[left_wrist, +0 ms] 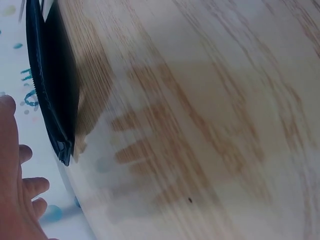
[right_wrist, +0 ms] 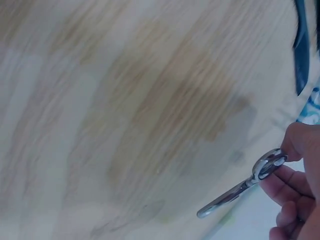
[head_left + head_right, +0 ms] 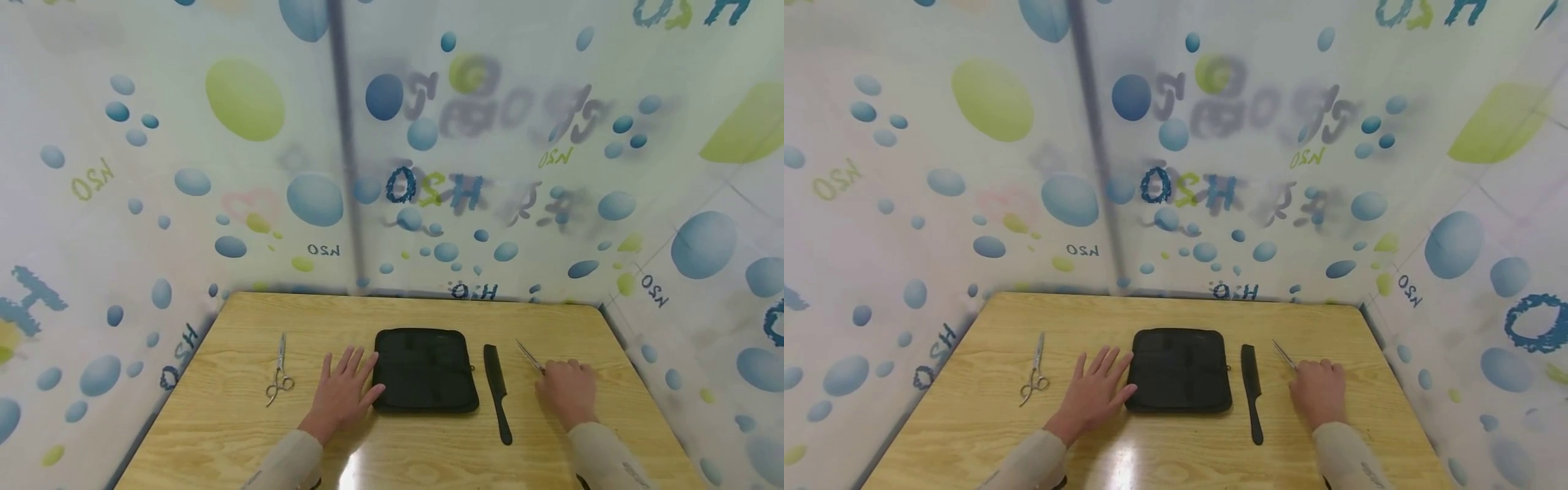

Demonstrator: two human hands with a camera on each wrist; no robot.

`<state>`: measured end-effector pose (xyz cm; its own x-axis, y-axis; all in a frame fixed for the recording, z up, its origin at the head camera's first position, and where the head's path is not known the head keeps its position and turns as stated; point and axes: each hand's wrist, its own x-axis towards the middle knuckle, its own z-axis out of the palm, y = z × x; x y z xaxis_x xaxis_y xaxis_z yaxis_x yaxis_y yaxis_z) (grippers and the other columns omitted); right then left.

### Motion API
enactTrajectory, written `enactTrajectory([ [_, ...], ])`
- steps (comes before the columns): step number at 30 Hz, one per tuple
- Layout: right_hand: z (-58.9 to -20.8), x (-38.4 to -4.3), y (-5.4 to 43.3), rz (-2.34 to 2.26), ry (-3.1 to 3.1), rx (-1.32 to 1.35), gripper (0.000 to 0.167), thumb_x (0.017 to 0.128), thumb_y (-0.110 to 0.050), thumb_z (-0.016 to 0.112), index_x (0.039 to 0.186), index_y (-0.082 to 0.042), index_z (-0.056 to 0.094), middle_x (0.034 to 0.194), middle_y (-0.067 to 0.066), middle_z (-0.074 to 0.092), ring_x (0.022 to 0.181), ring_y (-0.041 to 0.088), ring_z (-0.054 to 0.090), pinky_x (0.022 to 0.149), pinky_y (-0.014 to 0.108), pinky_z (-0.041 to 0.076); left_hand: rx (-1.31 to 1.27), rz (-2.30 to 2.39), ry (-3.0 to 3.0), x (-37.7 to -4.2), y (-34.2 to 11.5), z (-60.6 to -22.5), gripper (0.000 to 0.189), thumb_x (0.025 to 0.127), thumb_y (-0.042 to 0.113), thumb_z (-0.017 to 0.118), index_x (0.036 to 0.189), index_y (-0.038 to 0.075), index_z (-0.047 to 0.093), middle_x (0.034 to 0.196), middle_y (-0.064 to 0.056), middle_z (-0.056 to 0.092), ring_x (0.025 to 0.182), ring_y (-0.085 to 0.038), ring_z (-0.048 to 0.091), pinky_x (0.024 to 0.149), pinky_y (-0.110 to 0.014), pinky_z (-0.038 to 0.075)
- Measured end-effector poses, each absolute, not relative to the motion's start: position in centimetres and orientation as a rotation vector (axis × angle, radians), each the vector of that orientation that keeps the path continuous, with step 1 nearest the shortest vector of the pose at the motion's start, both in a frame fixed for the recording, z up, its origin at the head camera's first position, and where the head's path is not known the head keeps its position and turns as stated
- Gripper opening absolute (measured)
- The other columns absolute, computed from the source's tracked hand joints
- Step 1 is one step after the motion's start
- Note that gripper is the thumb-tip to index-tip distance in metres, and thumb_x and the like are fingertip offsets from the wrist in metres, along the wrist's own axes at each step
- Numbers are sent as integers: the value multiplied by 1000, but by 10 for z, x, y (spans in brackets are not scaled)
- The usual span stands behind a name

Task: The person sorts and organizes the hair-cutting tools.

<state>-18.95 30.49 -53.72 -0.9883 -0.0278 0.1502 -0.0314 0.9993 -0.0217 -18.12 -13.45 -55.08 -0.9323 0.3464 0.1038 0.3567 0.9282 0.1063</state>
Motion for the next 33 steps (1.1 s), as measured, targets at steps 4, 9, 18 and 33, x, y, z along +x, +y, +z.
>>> enactTrajectory([
  [4,-536,-193,289,41,-2949,75,20,81,-16,62,62,-10,56,60,5,59,61,26,46,69,50,41,-558,-181,-2998,-180,-132,-548,66,98,62,33,152,24,35,157,-10,35,148,-31,27,117,-64,17],
  [9,-532,-196,269,48,-2917,117,16,79,-17,62,65,-11,60,58,3,59,60,24,47,73,51,45,-563,-185,-2993,-179,-128,-545,62,99,59,36,150,23,39,156,-9,37,147,-31,29,117,-63,18],
  [18,-517,-199,238,145,-2959,132,19,79,-19,64,62,-16,57,55,-5,54,60,20,46,75,49,45,-592,-190,-2864,-179,-117,-542,54,98,50,48,143,19,50,148,-7,48,142,-29,38,115,-60,25],
  [33,-507,-203,207,422,-2943,185,9,80,-20,66,82,-21,75,64,-12,64,60,11,49,70,42,44,-659,-163,-2688,-180,-96,-534,42,95,41,59,130,19,61,134,-1,60,134,-24,48,109,-57,36],
])
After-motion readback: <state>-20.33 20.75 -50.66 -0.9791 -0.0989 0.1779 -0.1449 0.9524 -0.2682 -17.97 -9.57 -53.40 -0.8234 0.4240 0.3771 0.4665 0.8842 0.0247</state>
